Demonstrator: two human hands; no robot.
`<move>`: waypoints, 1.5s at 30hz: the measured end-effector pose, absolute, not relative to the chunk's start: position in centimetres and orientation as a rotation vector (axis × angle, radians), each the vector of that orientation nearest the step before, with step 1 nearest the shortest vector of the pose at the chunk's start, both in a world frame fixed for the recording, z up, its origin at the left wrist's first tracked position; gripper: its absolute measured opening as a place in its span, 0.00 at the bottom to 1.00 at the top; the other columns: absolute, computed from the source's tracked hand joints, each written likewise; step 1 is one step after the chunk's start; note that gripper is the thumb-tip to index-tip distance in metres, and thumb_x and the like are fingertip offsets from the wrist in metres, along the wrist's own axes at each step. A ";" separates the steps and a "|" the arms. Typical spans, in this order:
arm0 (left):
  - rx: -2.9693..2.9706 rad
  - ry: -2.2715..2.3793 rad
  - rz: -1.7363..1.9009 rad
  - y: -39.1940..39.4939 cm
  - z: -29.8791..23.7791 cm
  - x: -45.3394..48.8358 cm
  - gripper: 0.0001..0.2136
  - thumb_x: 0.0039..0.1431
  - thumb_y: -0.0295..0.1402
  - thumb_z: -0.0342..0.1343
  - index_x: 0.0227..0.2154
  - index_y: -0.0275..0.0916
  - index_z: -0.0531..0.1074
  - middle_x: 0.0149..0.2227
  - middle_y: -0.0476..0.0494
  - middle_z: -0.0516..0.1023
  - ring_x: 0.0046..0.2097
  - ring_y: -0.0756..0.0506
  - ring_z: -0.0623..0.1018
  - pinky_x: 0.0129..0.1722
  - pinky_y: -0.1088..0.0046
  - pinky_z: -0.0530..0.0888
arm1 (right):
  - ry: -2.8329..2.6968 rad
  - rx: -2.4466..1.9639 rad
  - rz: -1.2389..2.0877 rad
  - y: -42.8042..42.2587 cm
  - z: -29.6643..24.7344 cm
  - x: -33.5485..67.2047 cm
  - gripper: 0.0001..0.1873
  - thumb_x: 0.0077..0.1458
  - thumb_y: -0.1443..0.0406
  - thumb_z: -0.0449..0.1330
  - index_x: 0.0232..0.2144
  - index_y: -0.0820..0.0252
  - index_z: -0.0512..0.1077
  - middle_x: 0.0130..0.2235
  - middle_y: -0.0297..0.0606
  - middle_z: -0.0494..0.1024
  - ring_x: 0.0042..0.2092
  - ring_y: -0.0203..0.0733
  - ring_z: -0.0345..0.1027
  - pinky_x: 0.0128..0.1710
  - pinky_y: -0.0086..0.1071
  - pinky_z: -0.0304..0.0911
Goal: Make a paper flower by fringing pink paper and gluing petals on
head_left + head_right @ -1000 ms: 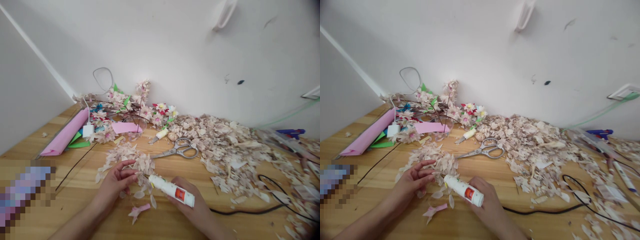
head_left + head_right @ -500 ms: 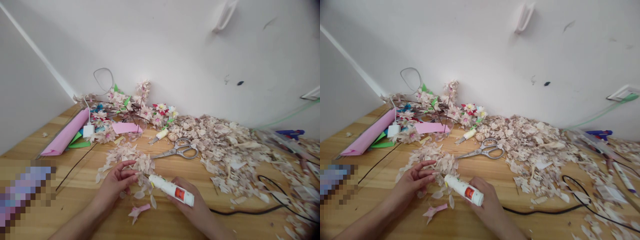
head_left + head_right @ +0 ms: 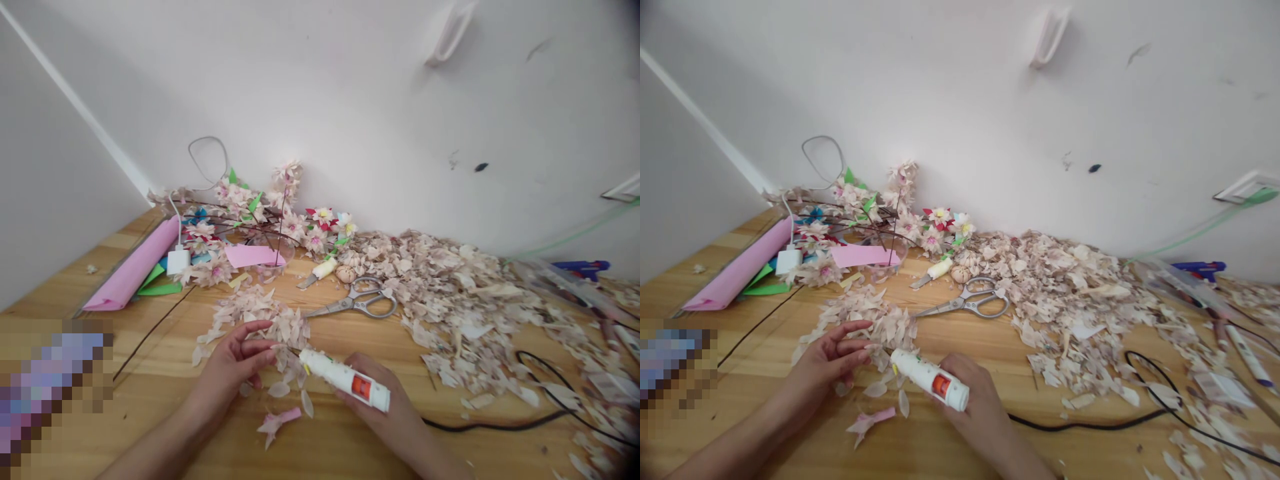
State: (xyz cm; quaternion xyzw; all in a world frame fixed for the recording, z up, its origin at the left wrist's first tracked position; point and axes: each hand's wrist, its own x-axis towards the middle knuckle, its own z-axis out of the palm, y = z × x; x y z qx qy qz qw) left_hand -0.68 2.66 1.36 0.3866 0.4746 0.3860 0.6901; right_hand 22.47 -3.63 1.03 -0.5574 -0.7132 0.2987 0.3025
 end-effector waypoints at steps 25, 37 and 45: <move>0.877 1.033 0.877 2.3 2.0 -1.0 0.24 0.38 0.32 0.66 0.41 0.38 0.67 0.26 0.49 0.79 0.26 0.49 0.76 0.17 0.82 0.67 | -1.421 -1.551 0.032 -2.2 0.7 27.7 0.23 0.47 0.59 0.61 0.46 0.57 0.63 0.43 0.42 0.71 0.45 0.48 0.63 0.45 0.45 0.58; 0.972 1.029 0.912 2.3 1.7 -1.0 0.22 0.39 0.33 0.66 0.40 0.39 0.68 0.26 0.49 0.79 0.24 0.50 0.75 0.17 0.80 0.67 | -2.448 -1.177 0.399 -4.2 0.8 16.8 0.13 0.54 0.70 0.54 0.42 0.54 0.68 0.37 0.37 0.74 0.40 0.43 0.63 0.40 0.36 0.61; 1.022 1.062 0.952 2.4 1.5 -1.4 0.21 0.42 0.33 0.65 0.41 0.39 0.67 0.29 0.47 0.80 0.25 0.51 0.74 0.19 0.81 0.68 | -2.010 -1.204 0.732 -4.6 0.0 18.1 0.09 0.56 0.68 0.53 0.38 0.56 0.72 0.40 0.39 0.77 0.41 0.42 0.69 0.42 0.35 0.62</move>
